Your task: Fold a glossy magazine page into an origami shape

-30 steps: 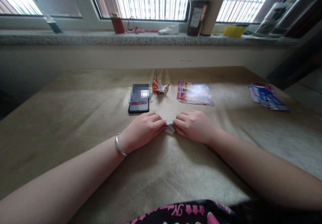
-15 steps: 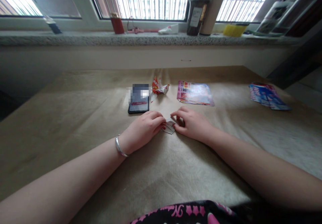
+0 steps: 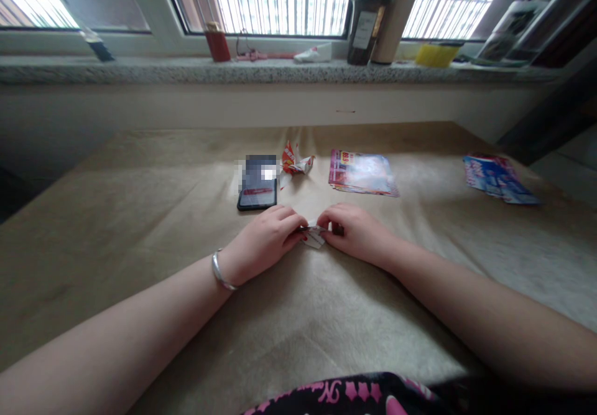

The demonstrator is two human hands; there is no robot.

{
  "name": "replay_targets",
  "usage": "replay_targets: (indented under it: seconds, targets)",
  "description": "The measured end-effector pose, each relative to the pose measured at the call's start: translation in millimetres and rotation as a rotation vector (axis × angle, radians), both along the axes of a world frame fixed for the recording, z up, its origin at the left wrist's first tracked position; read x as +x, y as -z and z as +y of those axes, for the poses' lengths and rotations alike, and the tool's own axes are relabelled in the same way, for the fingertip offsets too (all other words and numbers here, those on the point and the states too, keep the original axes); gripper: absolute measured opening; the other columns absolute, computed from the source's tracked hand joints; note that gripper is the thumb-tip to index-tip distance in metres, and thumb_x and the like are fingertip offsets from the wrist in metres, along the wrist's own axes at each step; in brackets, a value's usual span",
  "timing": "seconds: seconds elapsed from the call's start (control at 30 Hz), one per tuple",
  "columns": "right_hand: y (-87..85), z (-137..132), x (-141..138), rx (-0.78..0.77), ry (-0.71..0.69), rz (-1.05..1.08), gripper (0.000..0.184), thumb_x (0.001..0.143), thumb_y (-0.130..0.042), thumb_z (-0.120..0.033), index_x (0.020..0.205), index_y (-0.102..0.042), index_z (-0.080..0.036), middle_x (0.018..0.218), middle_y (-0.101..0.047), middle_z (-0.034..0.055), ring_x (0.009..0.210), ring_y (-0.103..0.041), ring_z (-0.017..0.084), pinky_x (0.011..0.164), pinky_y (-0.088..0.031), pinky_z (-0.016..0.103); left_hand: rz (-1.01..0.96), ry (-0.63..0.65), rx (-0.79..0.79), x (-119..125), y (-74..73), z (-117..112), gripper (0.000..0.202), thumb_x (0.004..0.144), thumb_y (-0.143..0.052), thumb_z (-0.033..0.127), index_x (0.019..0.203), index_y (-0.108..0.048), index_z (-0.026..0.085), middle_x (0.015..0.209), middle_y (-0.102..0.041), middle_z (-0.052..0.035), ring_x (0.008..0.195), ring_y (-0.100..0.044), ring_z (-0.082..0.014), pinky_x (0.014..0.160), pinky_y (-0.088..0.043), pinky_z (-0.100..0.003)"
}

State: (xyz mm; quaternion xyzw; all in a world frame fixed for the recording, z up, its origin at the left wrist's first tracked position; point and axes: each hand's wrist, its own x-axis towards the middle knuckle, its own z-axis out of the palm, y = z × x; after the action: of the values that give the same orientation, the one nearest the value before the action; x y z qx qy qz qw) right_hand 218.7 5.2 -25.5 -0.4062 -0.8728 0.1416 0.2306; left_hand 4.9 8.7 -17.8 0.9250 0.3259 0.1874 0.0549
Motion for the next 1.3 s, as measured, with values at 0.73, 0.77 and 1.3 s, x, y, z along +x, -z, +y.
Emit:
replay_targets:
  seconds: [0.73, 0.77, 1.3]
  targets:
    - [-15.5, -4, 4, 0.094, 0.077, -0.347, 0.009, 0.079, -0.055, -0.022, 0.072, -0.06, -0.019, 0.078, -0.064, 0.0026, 0.073, -0.055, 0.015, 0.06, -0.032, 0.025, 0.355, -0.124, 0.068, -4, -20.2, -10, 0.011, 0.086, -0.048, 0.013, 0.078, -0.055, 0.017, 0.078, -0.057, -0.0034, 0.072, -0.056, -0.0167, 0.063, -0.045, -0.028]
    - [-15.4, -5, 4, 0.1, 0.083, -0.353, 0.009, 0.079, -0.054, -0.023, 0.073, -0.06, -0.019, 0.078, -0.064, 0.0026, 0.074, -0.056, 0.016, 0.06, -0.032, 0.025, 0.365, -0.128, 0.086, -4, -20.4, -11, 0.01, 0.085, -0.048, 0.013, 0.079, -0.055, 0.017, 0.078, -0.057, -0.0033, 0.071, -0.056, -0.0166, 0.062, -0.045, -0.027]
    - [-20.3, -10, 2, 0.14, 0.088, -0.486, 0.011, 0.082, -0.05, -0.022, 0.079, -0.059, -0.019, 0.085, -0.065, 0.0032, 0.072, -0.057, 0.015, 0.055, -0.027, 0.027, 0.468, -0.165, 0.228, -5, -21.1, -14, 0.011, 0.083, -0.05, 0.013, 0.075, -0.054, 0.018, 0.074, -0.06, -0.0031, 0.068, -0.059, -0.0217, 0.053, -0.042, -0.032]
